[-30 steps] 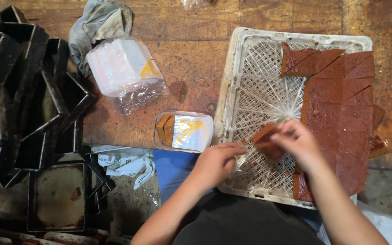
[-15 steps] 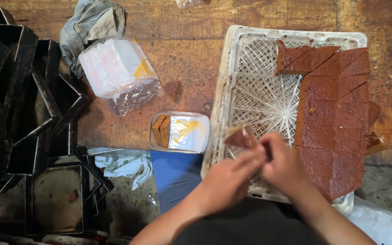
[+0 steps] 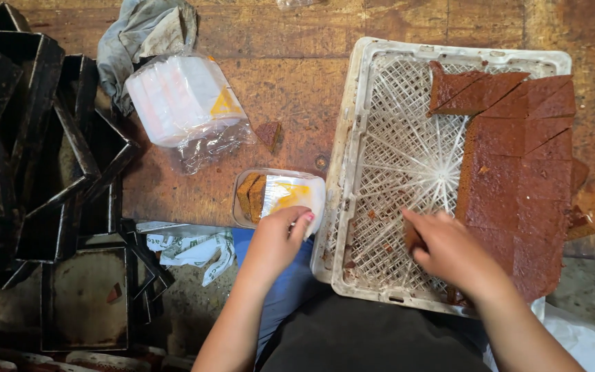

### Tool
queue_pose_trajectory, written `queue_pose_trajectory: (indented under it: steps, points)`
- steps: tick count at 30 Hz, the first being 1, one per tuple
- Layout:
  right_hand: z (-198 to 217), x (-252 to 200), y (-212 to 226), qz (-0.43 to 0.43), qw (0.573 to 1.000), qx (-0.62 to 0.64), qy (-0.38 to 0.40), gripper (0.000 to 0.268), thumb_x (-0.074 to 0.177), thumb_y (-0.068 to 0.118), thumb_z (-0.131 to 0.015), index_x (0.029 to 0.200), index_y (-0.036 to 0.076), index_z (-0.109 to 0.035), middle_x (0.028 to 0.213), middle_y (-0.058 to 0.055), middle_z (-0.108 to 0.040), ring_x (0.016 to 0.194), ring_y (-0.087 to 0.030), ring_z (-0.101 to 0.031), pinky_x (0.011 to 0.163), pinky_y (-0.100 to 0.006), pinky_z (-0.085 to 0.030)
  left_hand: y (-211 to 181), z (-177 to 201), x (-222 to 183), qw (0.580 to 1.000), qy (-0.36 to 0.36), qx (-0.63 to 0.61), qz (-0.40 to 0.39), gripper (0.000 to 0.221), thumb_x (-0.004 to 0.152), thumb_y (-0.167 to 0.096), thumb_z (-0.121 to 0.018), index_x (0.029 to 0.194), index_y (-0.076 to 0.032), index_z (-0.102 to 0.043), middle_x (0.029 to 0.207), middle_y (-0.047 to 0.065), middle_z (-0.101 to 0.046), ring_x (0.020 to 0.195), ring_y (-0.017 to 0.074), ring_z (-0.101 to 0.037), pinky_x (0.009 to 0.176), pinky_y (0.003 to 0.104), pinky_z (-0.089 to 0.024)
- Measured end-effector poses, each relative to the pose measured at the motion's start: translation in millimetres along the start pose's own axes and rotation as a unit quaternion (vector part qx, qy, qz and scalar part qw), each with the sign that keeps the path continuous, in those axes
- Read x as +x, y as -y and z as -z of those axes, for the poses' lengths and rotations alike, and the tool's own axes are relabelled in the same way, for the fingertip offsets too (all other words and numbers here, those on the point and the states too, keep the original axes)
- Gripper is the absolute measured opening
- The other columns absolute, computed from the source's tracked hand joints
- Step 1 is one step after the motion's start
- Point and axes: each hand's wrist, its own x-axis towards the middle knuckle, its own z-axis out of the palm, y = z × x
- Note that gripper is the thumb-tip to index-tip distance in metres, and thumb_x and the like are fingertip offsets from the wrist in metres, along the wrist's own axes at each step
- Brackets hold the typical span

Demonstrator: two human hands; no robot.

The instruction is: Flipping a tray of pre-cut cake pieces and then wrapping each piece individually in plastic film before placing them into a container.

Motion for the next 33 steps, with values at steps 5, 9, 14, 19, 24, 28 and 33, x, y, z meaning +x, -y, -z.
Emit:
queue_pose_trajectory:
  steps: [5,9,14,19,24,28,33]
  points:
    - [22,-17,35,0.095,0.936,0.283,-0.184,0.044,0.080,0.007,-0.078,0.123,0.010,-0.073,0.115,-0.016,-0.077,0.109,-0.035,-0.074,0.092,-0.046,-0.059,-5,-17,1,0.994,-0.074,-0.040,-0.064,0.023,0.089,-0.009,-0.068,0.107,-0.019,-0.078,0.096,0.005,-0.077,0.085,0.0241,-0.077,0.070,0.032,-0.064]
    - [44,-25,89,0.270,0.871,0.317,-0.261,0.039,0.088,-0.003,-0.064,0.124,0.010,-0.072,0.131,-0.015,-0.070,0.119,-0.032,-0.070,0.099,-0.044,-0.057,-83,3,-7,0.986,0.010,-0.030,-0.164,0.062,0.079,0.008,-0.059,0.141,0.003,-0.056,0.147,0.027,-0.055,0.127,0.0478,-0.058,0.102,0.056,-0.052]
    - [10,14,64,0.204,0.917,0.188,-0.287,0.027,0.090,0.004,-0.067,0.116,0.009,-0.066,0.105,-0.011,-0.071,0.098,-0.030,-0.072,0.086,-0.041,-0.060,-115,0,-17,0.980,0.006,-0.116,-0.163,0.049,0.090,-0.012,-0.051,0.136,0.003,-0.060,0.141,0.025,-0.060,0.129,0.0462,-0.058,0.106,0.054,-0.048]
    - [84,8,78,0.038,0.950,0.275,-0.146,0.052,0.090,-0.006,-0.053,0.134,0.017,-0.068,0.111,-0.020,-0.078,0.073,-0.032,-0.078,0.073,-0.040,-0.063,-54,-33,-16,0.944,-0.010,-0.033,-0.328,0.041,0.092,0.000,-0.056,0.129,-0.013,-0.068,0.131,0.006,-0.070,0.119,0.0280,-0.070,0.096,0.036,-0.057]
    - [106,74,-5,0.208,0.829,-0.056,-0.516,0.058,0.094,-0.011,-0.060,0.146,0.013,-0.070,0.152,-0.019,-0.062,0.130,-0.043,-0.061,0.105,-0.049,-0.053,2,-12,-10,0.985,0.020,0.149,-0.080,0.011,0.098,-0.010,-0.054,0.107,-0.016,-0.052,0.087,0.010,-0.069,0.088,0.0361,-0.074,0.076,0.045,-0.060]
    - [111,123,-31,0.005,0.931,-0.192,-0.310,0.057,0.084,0.005,-0.074,0.136,0.031,-0.072,0.150,-0.027,-0.055,0.136,-0.052,-0.049,0.098,-0.065,-0.054,-6,-9,-15,0.995,-0.038,0.083,-0.042,0.010,0.098,-0.025,-0.064,0.091,-0.019,-0.059,0.079,0.004,-0.068,0.084,0.0298,-0.073,0.071,0.040,-0.059]
    - [113,137,-66,0.001,0.908,0.125,-0.400,0.048,0.090,-0.003,-0.055,0.136,0.004,-0.067,0.129,-0.025,-0.069,0.095,-0.037,-0.069,0.083,-0.048,-0.053,-1,-1,-13,0.999,-0.025,0.023,0.000,0.023,0.092,-0.017,-0.060,0.104,-0.013,-0.079,0.105,0.003,-0.079,0.097,0.0245,-0.072,0.084,0.039,-0.054]
